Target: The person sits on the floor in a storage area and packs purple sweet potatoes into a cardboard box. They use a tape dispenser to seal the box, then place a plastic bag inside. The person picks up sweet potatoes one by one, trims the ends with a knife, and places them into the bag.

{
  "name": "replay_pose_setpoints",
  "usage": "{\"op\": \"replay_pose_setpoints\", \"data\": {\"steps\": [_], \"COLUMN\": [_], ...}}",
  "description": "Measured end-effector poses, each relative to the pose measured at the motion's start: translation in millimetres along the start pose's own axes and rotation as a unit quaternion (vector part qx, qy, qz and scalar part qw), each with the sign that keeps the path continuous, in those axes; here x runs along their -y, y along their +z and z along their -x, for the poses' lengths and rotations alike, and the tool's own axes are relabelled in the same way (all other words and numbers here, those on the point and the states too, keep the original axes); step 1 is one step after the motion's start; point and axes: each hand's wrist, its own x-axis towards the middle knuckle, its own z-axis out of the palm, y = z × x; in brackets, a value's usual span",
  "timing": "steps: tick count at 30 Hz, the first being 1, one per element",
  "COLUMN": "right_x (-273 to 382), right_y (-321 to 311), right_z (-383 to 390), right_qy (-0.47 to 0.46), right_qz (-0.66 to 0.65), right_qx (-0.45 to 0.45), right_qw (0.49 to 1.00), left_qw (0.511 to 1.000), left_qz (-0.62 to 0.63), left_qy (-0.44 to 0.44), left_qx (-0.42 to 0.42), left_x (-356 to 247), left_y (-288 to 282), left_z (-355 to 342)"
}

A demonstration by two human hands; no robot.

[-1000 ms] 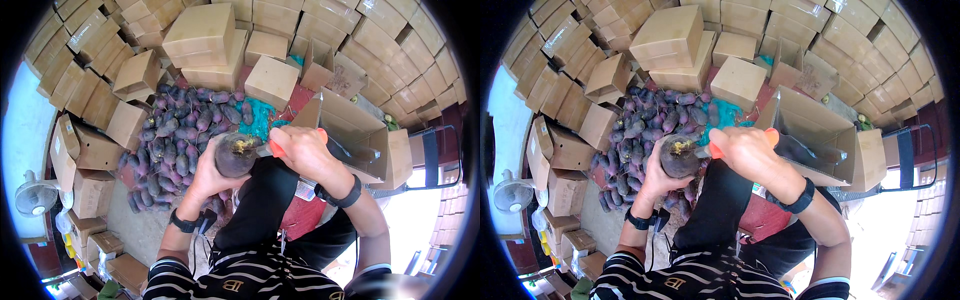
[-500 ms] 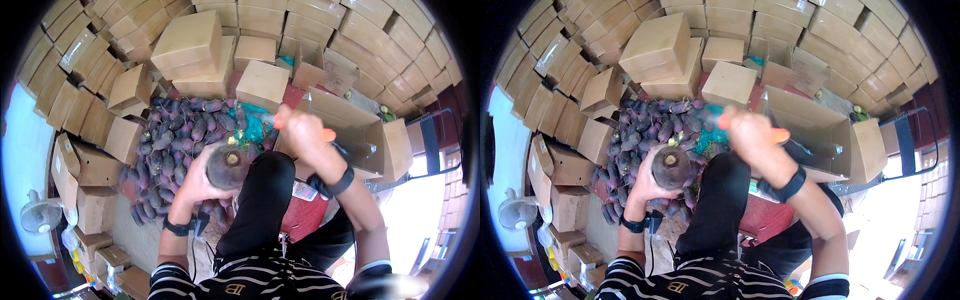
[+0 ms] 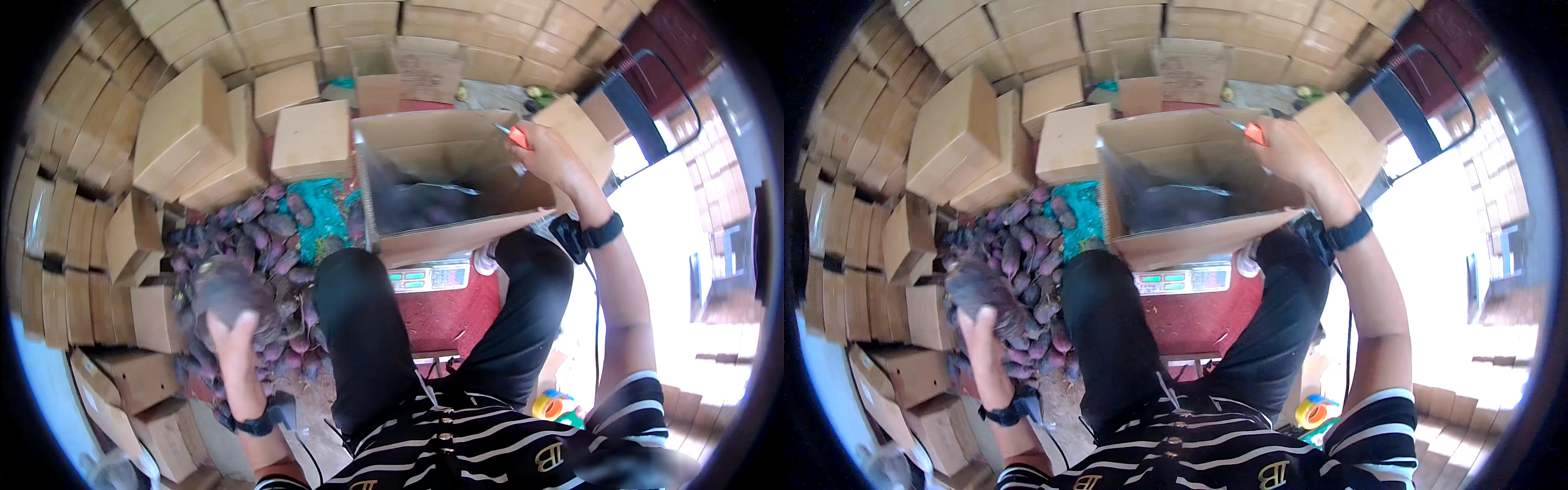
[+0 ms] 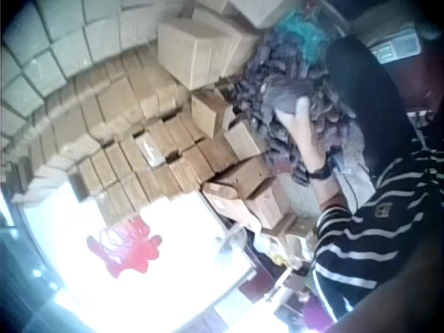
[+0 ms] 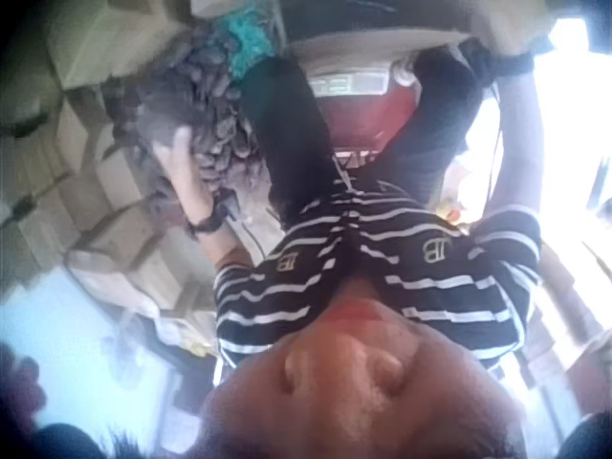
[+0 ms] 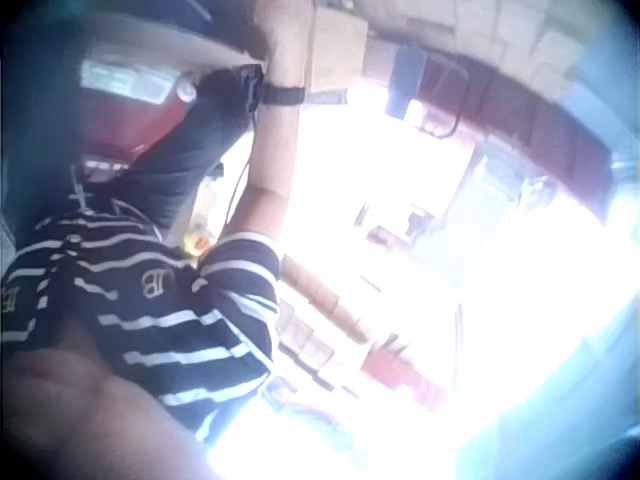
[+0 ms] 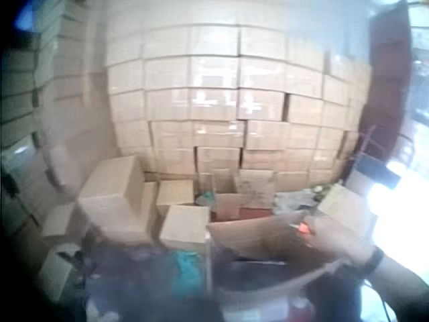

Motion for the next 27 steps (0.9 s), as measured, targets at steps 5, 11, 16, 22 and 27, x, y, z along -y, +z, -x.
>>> {"op": "replay_pose_setpoints", "data": {"steps": [5,11,16,22,27], "right_x": [-29,-39,-52,-70,-78], "right_y": [14,50,43,27,32], "right_z": [6,-10,-23,-18,-17], "right_qy": [0.086,0.09,0.105,0.138,0.128], "right_qz": [0.038,0.165,-0.054,-0.303,-0.367], "right_qx": [0.136,0.178,0.233,0.258,0.241], "right_qw": [0.986,0.966,0.965,0.907,0.889], "left_qw": [0.994,0.963,0.843,0.567,0.419], "left_qz": [0.052,0.011,-0.338,-0.588,-0.719], "left_qy": [0.004,-0.043,0.174,0.25,0.201], "left_qx": [0.093,0.267,0.38,0.521,0.517], "left_x": [-65,-119,-128,-47,19], "left_y": [46,135,222,322,368], "left_z": [-23,-62,-104,-149,-148]}}
